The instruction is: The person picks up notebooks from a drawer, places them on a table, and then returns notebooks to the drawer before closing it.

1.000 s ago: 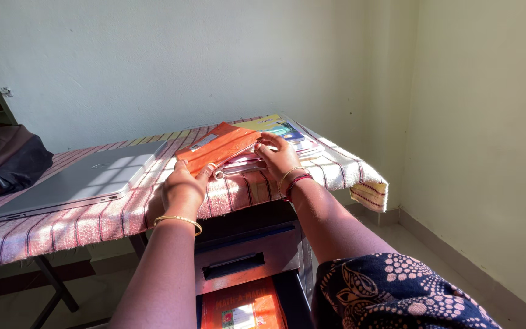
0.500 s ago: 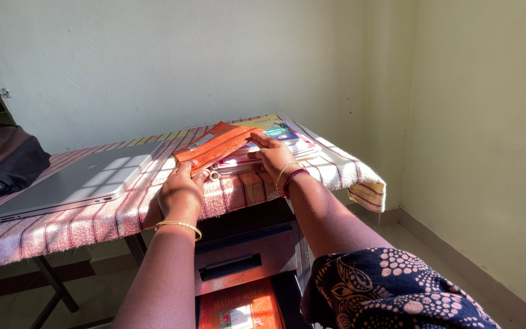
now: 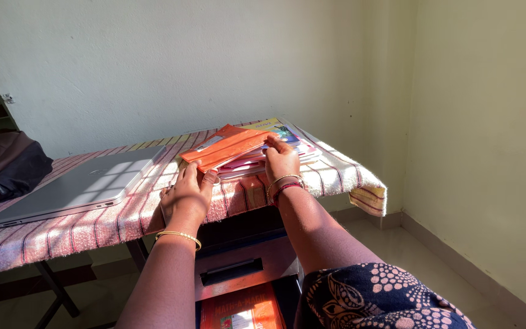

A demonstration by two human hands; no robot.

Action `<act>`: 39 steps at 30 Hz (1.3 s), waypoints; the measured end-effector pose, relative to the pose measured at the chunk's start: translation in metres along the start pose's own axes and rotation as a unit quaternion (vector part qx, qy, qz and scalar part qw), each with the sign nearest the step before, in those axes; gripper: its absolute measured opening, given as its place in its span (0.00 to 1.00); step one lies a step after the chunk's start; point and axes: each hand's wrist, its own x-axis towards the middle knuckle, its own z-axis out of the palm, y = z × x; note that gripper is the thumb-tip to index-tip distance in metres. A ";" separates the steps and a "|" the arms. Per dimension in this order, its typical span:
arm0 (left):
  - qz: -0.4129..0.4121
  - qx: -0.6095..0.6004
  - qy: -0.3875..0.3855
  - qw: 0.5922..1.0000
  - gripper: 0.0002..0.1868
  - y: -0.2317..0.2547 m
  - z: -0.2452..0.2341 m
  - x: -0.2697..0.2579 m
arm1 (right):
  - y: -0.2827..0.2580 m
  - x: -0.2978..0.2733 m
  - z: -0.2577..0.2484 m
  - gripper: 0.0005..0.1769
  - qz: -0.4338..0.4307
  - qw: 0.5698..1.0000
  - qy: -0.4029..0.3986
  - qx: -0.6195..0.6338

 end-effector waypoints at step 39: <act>0.103 -0.028 0.055 0.993 0.27 -0.001 0.003 0.000 | -0.027 -0.032 0.000 0.19 -0.104 0.965 0.023 -0.241</act>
